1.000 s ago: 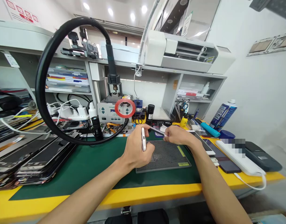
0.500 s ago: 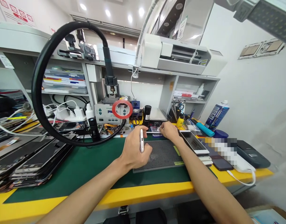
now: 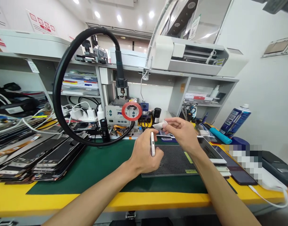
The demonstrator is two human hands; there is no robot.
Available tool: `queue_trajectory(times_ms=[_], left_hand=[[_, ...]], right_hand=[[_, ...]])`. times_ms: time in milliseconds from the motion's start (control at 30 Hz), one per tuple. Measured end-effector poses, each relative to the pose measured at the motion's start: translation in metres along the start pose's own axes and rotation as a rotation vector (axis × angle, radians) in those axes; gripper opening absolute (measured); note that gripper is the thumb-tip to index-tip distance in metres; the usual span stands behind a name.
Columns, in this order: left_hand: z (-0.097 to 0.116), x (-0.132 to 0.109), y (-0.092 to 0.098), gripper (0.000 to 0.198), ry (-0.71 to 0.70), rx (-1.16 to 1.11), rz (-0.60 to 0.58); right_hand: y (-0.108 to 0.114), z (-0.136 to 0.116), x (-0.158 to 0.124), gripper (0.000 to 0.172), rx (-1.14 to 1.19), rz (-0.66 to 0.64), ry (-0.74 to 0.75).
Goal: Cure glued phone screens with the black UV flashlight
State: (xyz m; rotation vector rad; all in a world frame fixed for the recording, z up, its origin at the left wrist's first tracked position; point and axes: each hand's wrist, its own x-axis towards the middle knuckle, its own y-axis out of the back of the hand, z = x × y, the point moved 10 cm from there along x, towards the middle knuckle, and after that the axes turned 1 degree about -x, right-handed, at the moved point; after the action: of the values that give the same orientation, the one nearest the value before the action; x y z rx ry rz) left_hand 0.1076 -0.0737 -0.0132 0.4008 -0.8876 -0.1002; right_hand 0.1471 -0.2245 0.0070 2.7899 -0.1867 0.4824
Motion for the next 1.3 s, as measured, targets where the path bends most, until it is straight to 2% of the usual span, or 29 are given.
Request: queue_trajectory(times_ms=[67,133,233,333,467,500,533,600,667,700,733,833,867,900,1000,1033,1067,1200,1233,1300], left_hand=[[0.003,0.001,0.001,0.039,-0.021,0.006,0.016],[0.007,0.002,0.003,0.036,-0.062,-0.001,0.031],[0.011,0.003,0.003,0.025,-0.097,-0.001,0.026],[0.008,0.004,0.0,0.016,-0.082,0.022,-0.022],[0.006,0.002,-0.004,0.045,-0.128,-0.016,-0.049],[0.005,0.002,-0.005,0.047,-0.134,-0.018,-0.055],[0.004,0.002,-0.008,0.045,-0.135,-0.012,-0.065],[0.003,0.002,-0.012,0.037,-0.129,0.003,-0.087],[0.002,0.003,-0.013,0.038,-0.107,0.001,-0.079],[0.001,0.003,-0.012,0.041,-0.095,-0.007,-0.073],[0.0,0.003,-0.012,0.043,-0.083,-0.018,-0.072],[-0.002,0.002,-0.015,0.05,-0.068,-0.04,-0.106],[-0.001,0.002,-0.015,0.051,-0.072,-0.043,-0.114],[0.0,0.002,-0.015,0.05,-0.083,-0.043,-0.114],[0.009,0.004,-0.013,0.041,-0.143,-0.038,-0.085],[0.01,0.004,-0.013,0.039,-0.149,-0.033,-0.083],[0.01,0.004,-0.014,0.037,-0.145,-0.024,-0.088],[0.007,0.002,-0.018,0.031,-0.132,0.001,-0.139],[0.008,0.001,-0.018,0.029,-0.147,-0.001,-0.14],[0.012,0.001,-0.016,0.029,-0.174,-0.01,-0.123]], right_hand=[[-0.012,-0.024,-0.017,0.034,0.094,-0.03,0.121],[-0.029,-0.038,-0.029,0.026,0.155,-0.161,0.206],[-0.051,-0.04,-0.04,0.018,0.13,-0.371,0.22],[-0.051,-0.034,-0.04,0.014,0.087,-0.397,0.181],[-0.064,-0.033,-0.05,0.009,0.106,-0.574,0.159],[-0.065,-0.035,-0.052,0.009,0.102,-0.597,0.177],[-0.064,-0.037,-0.051,0.009,0.091,-0.579,0.199],[-0.054,-0.04,-0.043,0.011,0.069,-0.44,0.241],[-0.042,-0.041,-0.036,0.015,0.064,-0.293,0.26],[-0.04,-0.041,-0.035,0.016,0.075,-0.271,0.254],[-0.043,-0.039,-0.036,0.016,0.09,-0.309,0.236],[-0.065,-0.031,-0.046,0.014,0.112,-0.584,0.133],[-0.068,-0.03,-0.049,0.013,0.111,-0.631,0.117],[-0.065,-0.031,-0.048,0.013,0.109,-0.615,0.121],[-0.044,-0.039,-0.037,0.014,0.103,-0.387,0.2],[-0.04,-0.041,-0.036,0.015,0.094,-0.355,0.213],[-0.042,-0.041,-0.037,0.015,0.084,-0.377,0.213],[-0.062,-0.036,-0.052,0.012,0.059,-0.637,0.175],[-0.061,-0.037,-0.052,0.011,0.064,-0.63,0.189],[-0.052,-0.042,-0.045,0.011,0.066,-0.514,0.242]])
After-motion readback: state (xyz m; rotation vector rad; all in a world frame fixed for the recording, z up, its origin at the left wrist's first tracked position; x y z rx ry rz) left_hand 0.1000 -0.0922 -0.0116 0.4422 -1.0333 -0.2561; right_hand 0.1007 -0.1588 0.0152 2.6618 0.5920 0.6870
